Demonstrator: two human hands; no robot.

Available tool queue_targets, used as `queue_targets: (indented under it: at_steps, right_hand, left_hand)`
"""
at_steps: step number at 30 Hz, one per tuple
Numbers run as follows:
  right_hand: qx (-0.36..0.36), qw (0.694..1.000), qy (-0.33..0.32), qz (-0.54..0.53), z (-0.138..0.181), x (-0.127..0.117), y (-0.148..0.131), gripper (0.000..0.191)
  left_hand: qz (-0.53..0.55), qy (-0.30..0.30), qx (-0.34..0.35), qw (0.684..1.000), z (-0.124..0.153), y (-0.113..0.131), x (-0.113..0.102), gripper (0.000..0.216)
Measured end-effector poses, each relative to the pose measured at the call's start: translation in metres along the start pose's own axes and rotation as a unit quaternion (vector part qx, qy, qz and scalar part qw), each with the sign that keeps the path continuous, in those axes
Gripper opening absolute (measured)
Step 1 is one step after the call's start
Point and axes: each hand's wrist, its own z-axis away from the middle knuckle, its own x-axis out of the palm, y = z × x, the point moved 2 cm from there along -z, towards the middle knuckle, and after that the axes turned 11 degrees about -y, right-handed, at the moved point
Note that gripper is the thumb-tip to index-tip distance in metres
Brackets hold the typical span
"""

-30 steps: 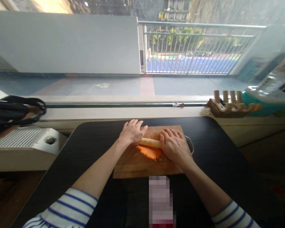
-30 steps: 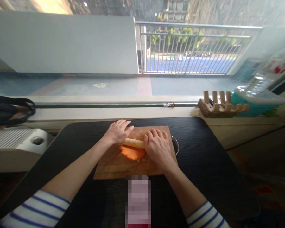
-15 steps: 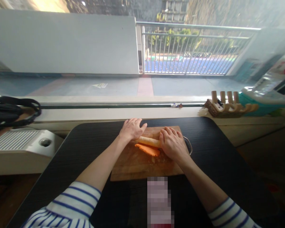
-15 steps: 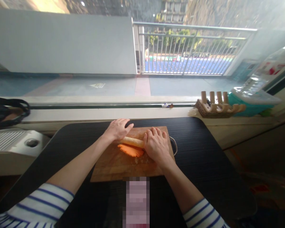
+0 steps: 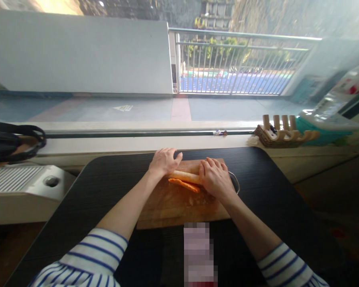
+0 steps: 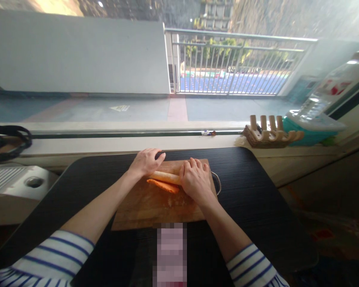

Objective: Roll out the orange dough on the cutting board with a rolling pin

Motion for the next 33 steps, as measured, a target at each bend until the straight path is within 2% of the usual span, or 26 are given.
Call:
queue_targets:
  at_steps: [8,16,20,29,33]
  right_hand:
    - [0.005,1.000,0.003,0.005,-0.007,0.002,0.004,0.033]
    - [-0.025,0.999,0.025,0.026,0.011,0.001,-0.003,0.038]
    - [-0.039,0.998,0.030,0.034,0.020,0.002,-0.007,0.039]
    - [-0.092,0.994,0.054,0.019,0.042,0.010,-0.008,0.038]
    - [-0.133,0.989,0.058,0.010,0.053,0.012,-0.006,0.039]
  left_hand:
    - [-0.006,0.027,0.012,1.000,0.007,0.002,-0.004,0.044]
    - [-0.010,-0.040,0.004,0.999,0.024,0.004,-0.005,0.043]
    - [-0.018,-0.047,0.017,0.999,0.038,0.005,-0.004,0.040]
    - [-0.056,0.054,0.051,0.996,0.079,0.011,-0.002,0.045]
    - [-0.058,0.081,0.070,0.993,0.105,0.014,-0.001,0.047]
